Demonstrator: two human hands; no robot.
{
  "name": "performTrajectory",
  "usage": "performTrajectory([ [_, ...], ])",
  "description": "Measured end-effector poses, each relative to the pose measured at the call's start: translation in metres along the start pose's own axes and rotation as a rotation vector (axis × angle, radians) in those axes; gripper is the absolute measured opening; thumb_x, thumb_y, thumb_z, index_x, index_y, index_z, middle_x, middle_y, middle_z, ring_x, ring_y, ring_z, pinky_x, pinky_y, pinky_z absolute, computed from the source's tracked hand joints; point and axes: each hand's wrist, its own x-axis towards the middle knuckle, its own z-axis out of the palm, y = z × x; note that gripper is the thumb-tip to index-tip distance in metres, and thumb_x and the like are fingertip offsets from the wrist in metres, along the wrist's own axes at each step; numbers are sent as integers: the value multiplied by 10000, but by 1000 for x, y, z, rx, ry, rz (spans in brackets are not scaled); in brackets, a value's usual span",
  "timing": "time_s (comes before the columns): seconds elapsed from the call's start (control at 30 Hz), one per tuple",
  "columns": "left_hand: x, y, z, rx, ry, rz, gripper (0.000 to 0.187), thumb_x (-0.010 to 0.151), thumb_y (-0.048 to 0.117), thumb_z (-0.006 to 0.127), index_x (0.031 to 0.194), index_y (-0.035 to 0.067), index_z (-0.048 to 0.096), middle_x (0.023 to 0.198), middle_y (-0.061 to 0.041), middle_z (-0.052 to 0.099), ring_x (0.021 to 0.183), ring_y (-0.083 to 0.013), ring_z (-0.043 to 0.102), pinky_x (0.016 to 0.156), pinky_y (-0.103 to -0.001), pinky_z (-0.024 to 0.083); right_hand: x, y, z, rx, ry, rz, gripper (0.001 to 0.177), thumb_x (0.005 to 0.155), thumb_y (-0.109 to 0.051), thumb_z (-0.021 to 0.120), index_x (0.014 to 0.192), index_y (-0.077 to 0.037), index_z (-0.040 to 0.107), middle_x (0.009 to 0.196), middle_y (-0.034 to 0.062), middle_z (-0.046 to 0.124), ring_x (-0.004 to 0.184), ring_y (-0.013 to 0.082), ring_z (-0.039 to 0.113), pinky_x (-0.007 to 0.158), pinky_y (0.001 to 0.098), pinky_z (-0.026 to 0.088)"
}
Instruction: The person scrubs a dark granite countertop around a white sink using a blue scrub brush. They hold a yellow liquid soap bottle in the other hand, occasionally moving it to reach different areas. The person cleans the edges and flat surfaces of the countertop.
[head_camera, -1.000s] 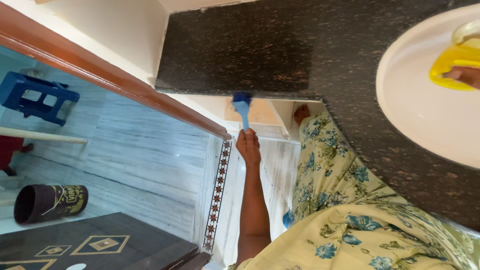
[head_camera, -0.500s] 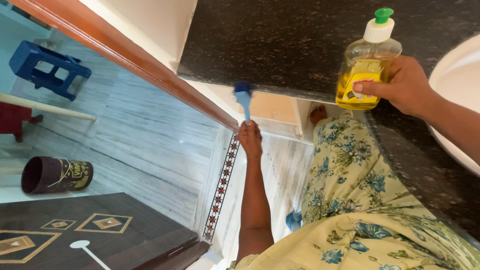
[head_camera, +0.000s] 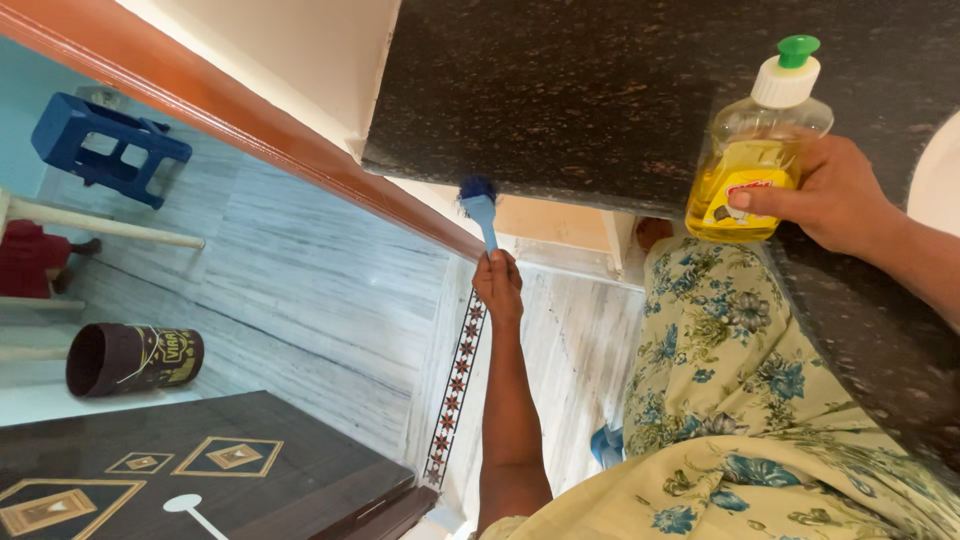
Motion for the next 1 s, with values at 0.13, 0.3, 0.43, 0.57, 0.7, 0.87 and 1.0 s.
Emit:
performTrajectory([
  [0.13, 40, 16, -23, -120, 208, 7, 332, 1053, 334, 599, 843, 79, 571, 615, 30, 475, 460, -51, 359, 416, -238, 236, -1, 4, -1, -181, 21, 20, 490, 861, -248, 793, 1273, 0, 695, 1108, 92, 751, 971, 150, 694, 852, 317, 547],
  [0.3, 65, 28, -31, -130, 219, 56, 373, 1073, 369, 568, 835, 83, 535, 602, 41, 417, 438, -41, 303, 375, -239, 193, -3, 6, -2, -211, 29, 22, 489, 855, -274, 797, 1266, -24, 704, 1092, 85, 761, 962, 144, 702, 860, 314, 549],
  [0.43, 59, 36, -22, -133, 213, 59, 353, 1066, 353, 556, 852, 73, 545, 606, 18, 429, 446, -62, 314, 389, -249, 193, -3, 8, -2, -195, 28, 19, 615, 829, -277, 802, 1375, -39, 650, 1073, 83, 760, 956, 141, 702, 850, 308, 545],
  [0.57, 83, 62, -30, -108, 262, 80, 410, 1075, 399, 525, 807, 89, 511, 556, 31, 371, 404, -48, 261, 354, -251, 176, -2, 9, -1, -165, 10, 13, 538, 855, -267, 795, 1310, -7, 673, 1096, 85, 754, 968, 150, 702, 850, 309, 557],
  [0.7, 80, 59, -22, -115, 287, 58, 399, 1074, 386, 536, 812, 86, 515, 561, 27, 369, 412, -60, 264, 356, -256, 177, -2, 9, -1, -95, 15, -29, 570, 853, -256, 795, 1342, 0, 654, 1131, 88, 742, 1002, 143, 687, 876, 299, 546],
  [0.87, 80, 55, -28, -170, 325, 42, 378, 1065, 387, 534, 825, 95, 508, 570, 32, 364, 404, -59, 256, 342, -255, 174, -5, 10, 0, -114, 20, 25, 563, 842, -234, 806, 1341, -13, 667, 1135, 85, 756, 986, 137, 698, 870, 300, 548],
  [1.0, 96, 54, -22, -174, 321, 41, 355, 1065, 380, 541, 849, 100, 508, 598, 32, 384, 427, -58, 283, 359, -251, 186, -1, 2, -4, -65, 11, -46, 507, 853, -217, 810, 1297, -1, 691, 1167, 71, 742, 1017, 118, 679, 902, 291, 537],
])
